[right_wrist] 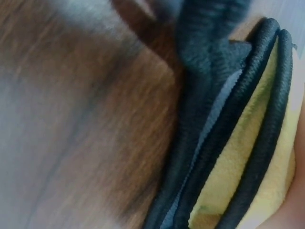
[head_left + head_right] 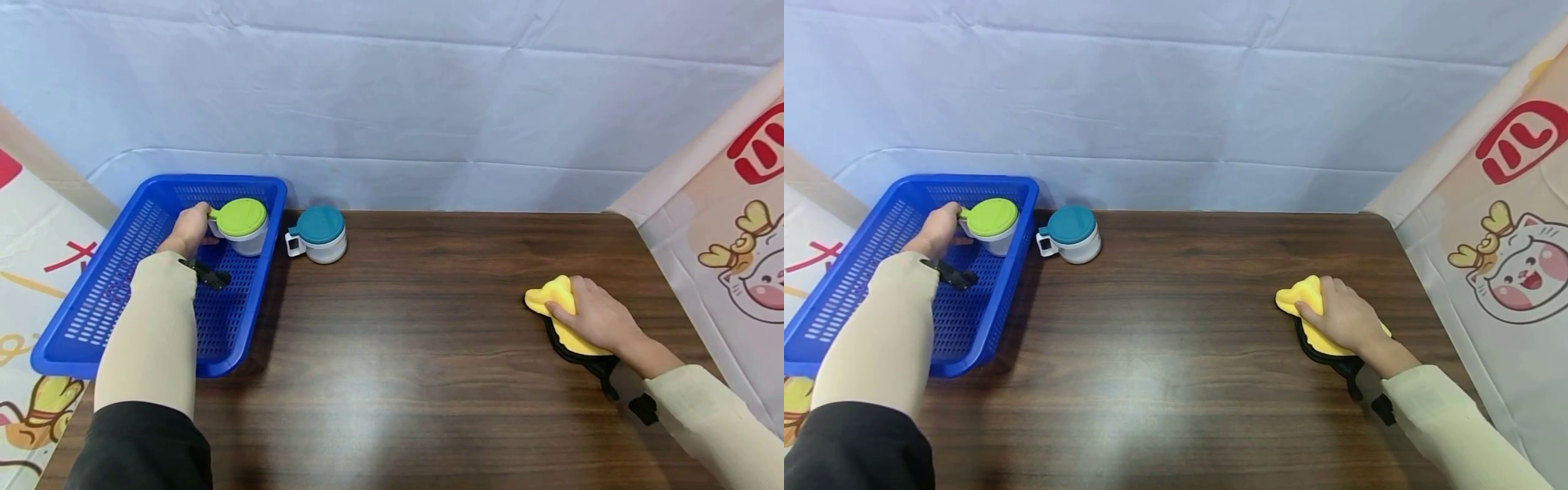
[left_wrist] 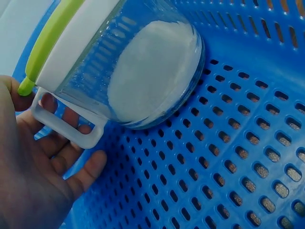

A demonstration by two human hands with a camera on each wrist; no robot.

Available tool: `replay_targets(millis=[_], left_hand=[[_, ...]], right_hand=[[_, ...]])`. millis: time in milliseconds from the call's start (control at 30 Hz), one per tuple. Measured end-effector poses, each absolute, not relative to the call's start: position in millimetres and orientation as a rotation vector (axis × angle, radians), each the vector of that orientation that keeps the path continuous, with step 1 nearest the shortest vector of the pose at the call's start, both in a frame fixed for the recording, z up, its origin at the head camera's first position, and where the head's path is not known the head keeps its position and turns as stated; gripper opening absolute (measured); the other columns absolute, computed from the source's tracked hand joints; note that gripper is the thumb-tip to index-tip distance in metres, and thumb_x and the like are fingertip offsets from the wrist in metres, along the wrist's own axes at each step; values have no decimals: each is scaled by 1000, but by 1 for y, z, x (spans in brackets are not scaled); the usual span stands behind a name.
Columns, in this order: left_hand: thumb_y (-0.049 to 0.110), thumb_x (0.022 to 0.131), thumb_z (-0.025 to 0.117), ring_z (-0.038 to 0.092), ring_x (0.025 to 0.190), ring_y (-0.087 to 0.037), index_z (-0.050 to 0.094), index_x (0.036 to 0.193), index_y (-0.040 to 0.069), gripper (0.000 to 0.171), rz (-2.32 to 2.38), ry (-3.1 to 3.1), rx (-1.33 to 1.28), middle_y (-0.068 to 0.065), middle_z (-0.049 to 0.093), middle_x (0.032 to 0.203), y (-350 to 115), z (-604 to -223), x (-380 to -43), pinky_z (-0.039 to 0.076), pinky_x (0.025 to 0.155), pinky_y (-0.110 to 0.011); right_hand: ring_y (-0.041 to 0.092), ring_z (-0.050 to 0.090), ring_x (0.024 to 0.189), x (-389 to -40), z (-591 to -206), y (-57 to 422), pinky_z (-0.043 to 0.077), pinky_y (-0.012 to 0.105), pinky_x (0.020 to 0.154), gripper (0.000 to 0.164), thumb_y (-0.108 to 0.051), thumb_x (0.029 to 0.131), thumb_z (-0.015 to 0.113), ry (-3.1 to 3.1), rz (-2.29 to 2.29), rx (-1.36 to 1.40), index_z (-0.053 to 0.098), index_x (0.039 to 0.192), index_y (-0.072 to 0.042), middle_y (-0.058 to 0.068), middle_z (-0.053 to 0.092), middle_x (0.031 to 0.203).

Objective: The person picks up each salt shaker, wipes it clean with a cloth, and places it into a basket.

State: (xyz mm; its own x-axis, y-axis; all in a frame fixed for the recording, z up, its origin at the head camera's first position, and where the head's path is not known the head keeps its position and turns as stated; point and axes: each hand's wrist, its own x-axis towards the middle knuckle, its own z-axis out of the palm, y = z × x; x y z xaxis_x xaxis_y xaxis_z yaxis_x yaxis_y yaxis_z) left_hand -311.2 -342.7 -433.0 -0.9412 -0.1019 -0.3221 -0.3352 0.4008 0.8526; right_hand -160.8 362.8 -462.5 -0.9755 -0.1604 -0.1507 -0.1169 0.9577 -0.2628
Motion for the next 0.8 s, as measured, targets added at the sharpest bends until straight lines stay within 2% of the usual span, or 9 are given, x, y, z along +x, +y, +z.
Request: replay_targets(millis=[233, 467, 800], left_hand=[[32, 104, 19, 50, 105, -24, 48, 120, 3, 44, 1539, 2449, -387, -13, 43, 121, -342, -431, -311, 46, 103, -50], [29, 104, 19, 50, 104, -22, 45, 128, -2, 47, 1558, 2428, -376, -17, 43, 126, -342, -434, -311, 47, 103, -51], [29, 104, 21, 52, 98, -16, 49, 120, 3, 42, 1583, 2424, -392, -12, 46, 119, -342, -431, -309, 46, 103, -50]], right_hand=[[21, 41, 63, -161, -464, 364, 35, 32, 51, 56, -50, 102, 52, 2941, -380, -213, 42, 111, 4, 11, 42, 82], [21, 41, 63, -160, -464, 364, 36, 32, 52, 56, -50, 102, 51, 2937, -385, -211, 42, 112, 5, 11, 42, 82], [22, 41, 63, -160, -463, 364, 36, 33, 51, 58, -50, 102, 51, 2929, -390, -204, 41, 115, 6, 12, 43, 83]])
